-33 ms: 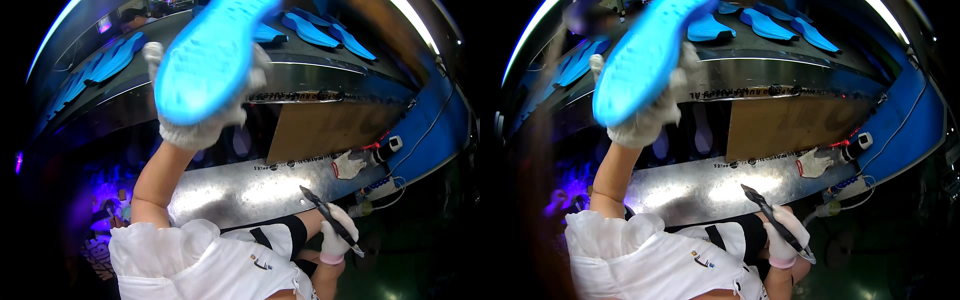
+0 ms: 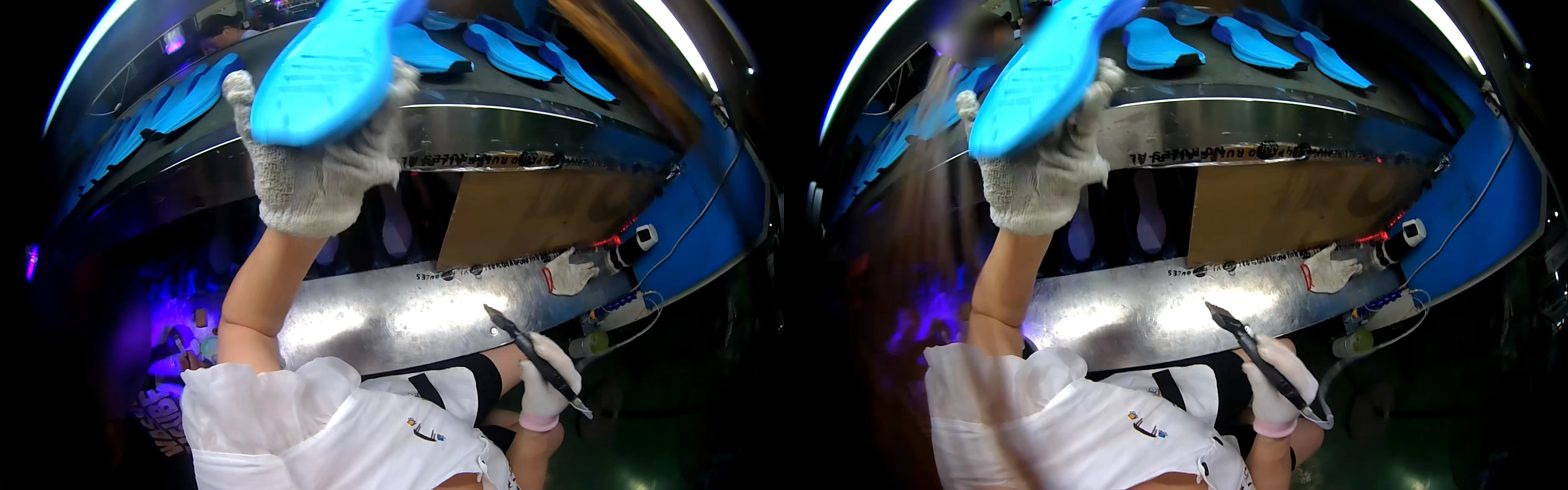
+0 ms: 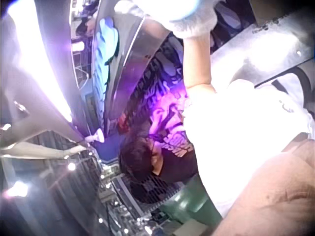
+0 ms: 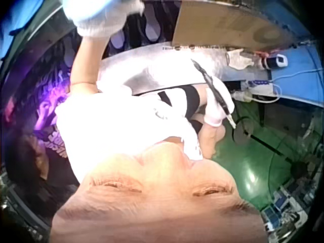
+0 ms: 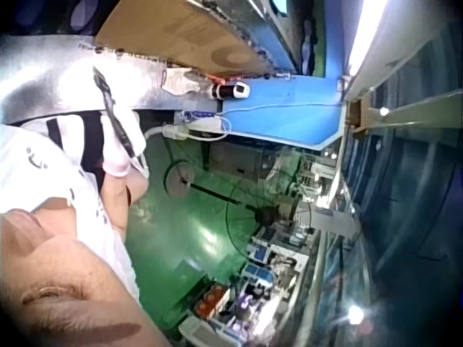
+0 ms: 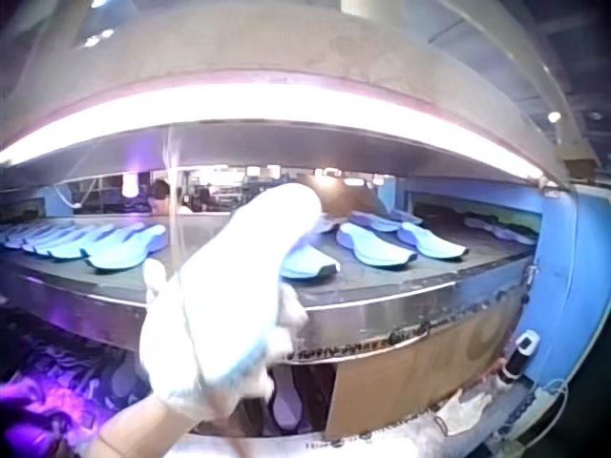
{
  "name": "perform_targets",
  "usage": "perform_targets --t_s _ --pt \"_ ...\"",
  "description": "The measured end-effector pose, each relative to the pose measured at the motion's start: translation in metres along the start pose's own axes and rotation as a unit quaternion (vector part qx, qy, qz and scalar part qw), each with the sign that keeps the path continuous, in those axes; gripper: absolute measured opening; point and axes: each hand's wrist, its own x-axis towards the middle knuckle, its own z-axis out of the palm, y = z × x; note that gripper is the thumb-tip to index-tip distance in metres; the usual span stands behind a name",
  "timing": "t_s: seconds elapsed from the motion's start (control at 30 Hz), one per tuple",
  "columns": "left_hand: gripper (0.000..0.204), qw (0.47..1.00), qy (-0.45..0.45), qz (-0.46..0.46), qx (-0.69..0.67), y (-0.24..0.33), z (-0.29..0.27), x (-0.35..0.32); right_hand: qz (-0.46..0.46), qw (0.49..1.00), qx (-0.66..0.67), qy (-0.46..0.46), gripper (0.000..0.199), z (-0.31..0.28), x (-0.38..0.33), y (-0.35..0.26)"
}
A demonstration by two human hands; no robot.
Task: The person reaches for blue shoe soles from an overhead shelf, applies liquid to the bottom surface using a brush, and places them onto a conveyor belt one by one.
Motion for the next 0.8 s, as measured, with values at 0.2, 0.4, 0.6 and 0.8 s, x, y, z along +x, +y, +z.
perform_targets --t_s 0.2,0.4,0.6,0.8 --pt "0.06 0.917 0.245 -0.008 0.314 -0.039 -0.01 -0.01 -0.005 1.0 -0.005 0.0 0.033 0.004 0.0 0.008" --pt "0.025 0.404 0.095 0.25 0.875 0.04 -0.015 -0.027 0.095 0.993 0.04 0.051 0.031 -0.005 -0.005 0.016" --pt "0.03 -0.201 0.276 0.022 0.94 0.201 0.037 -0.056 0.129 0.988 0.071 0.04 0.027 0.012 -0.01 0.022" --pt "0.031 -0.07 0.311 0.022 0.948 0.217 0.02 -0.054 0.083 0.996 0.018 0.01 0.03 0.003 -0.016 0.027"
